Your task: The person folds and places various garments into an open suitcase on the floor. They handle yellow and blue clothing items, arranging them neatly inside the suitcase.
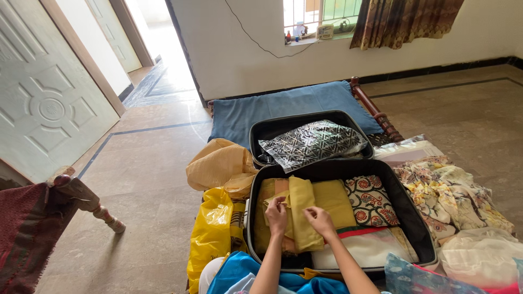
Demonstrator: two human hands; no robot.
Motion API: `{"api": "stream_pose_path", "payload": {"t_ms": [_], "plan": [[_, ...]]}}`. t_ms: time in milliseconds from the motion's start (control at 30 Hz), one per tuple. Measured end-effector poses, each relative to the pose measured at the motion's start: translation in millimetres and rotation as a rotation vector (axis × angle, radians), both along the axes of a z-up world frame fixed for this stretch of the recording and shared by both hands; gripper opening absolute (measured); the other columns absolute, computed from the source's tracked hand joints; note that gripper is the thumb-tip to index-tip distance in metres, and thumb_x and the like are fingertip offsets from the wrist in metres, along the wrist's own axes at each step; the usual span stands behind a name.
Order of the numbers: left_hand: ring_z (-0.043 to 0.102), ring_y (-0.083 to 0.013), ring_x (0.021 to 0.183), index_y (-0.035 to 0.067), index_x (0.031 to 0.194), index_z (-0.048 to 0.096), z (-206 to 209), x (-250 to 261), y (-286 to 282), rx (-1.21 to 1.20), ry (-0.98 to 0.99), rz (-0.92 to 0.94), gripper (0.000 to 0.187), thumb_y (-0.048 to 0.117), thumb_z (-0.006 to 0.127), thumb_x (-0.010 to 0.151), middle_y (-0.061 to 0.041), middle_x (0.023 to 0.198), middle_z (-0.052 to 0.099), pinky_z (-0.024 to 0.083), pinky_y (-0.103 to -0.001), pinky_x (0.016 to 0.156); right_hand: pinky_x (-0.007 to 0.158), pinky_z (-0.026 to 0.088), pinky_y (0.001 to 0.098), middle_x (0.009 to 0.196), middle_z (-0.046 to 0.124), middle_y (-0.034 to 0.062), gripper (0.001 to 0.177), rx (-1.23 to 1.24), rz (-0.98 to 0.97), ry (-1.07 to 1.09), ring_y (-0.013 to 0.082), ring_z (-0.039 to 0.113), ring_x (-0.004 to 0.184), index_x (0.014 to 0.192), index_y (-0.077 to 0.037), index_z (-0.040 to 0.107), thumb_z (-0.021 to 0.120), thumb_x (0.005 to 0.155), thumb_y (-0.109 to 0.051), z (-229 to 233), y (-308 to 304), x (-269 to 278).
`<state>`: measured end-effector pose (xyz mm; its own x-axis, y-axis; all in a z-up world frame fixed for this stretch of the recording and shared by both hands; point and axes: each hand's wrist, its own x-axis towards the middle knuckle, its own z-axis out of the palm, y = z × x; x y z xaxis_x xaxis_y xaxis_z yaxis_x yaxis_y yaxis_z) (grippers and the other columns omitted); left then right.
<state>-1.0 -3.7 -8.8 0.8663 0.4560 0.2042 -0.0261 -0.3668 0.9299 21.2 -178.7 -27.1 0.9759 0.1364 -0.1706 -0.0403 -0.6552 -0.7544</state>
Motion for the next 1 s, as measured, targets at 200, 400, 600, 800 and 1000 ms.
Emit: {"api": "stream_pose_path", "payload": {"t_ms": [200, 400, 600, 800, 1000], "plan": [[0.068, -0.0239, 0.107, 0.006, 0.128, 0.063, -14, 4, 15, -0.005, -0.122, 0.325, 0.029, 0.007, 0.053, 0.100, -0.014, 0.127, 0.063, 0.061, -0.038, 0.090, 0.098, 0.051, 0.0385, 0.137, 0.062, 0.0194, 0.074, 0.039, -0.162, 0.077, 0.0286, 0.061, 0.120, 0.142, 0.001, 0.053, 0.074, 0.095, -0.053, -5, -21, 8], [0.048, -0.0409, 0.135, 0.011, 0.154, 0.033, -29, 3, 15, 0.119, 0.372, 0.313, 0.070, 0.040, 0.063, 0.097, -0.018, 0.152, 0.046, 0.042, -0.055, 0.111, 0.088, 0.062, 0.0404, 0.119, 0.076, 0.0218, 0.073, 0.388, -0.172, 0.443, 0.0299, 0.077, 0.104, 0.134, 0.006, 0.059, 0.084, 0.080, -0.036, -5, -13, 7], [0.035, -0.0498, 0.142, 0.008, 0.156, 0.026, -36, 3, 18, 0.119, 0.607, 0.265, 0.092, 0.038, 0.079, 0.086, -0.020, 0.156, 0.038, 0.033, -0.061, 0.114, 0.085, 0.066, 0.0403, 0.117, 0.076, 0.0206, 0.077, 0.381, -0.209, 0.367, 0.0280, 0.080, 0.096, 0.134, 0.008, 0.058, 0.088, 0.074, -0.031, -4, -1, 9], [0.067, -0.0327, 0.107, 0.006, 0.142, 0.046, -20, 4, 20, -0.194, 0.209, 0.252, 0.061, 0.022, 0.073, 0.089, -0.019, 0.120, 0.066, 0.059, -0.044, 0.087, 0.090, 0.061, 0.0380, 0.122, 0.068, 0.0197, 0.092, 0.073, -0.245, 0.079, 0.0279, 0.073, 0.104, 0.133, 0.006, 0.055, 0.096, 0.066, -0.042, -6, -1, 4], [0.071, -0.0195, 0.087, 0.007, 0.135, 0.054, 21, -14, -3, 0.050, -0.010, -0.018, 0.052, 0.014, 0.072, 0.087, -0.011, 0.104, 0.070, 0.064, -0.033, 0.071, 0.089, 0.062, 0.0341, 0.118, 0.078, 0.0168, 0.078, 0.237, -0.181, 0.271, 0.0246, 0.079, 0.101, 0.130, 0.000, 0.067, 0.089, 0.068, -0.040, -7, -11, -1]]}}
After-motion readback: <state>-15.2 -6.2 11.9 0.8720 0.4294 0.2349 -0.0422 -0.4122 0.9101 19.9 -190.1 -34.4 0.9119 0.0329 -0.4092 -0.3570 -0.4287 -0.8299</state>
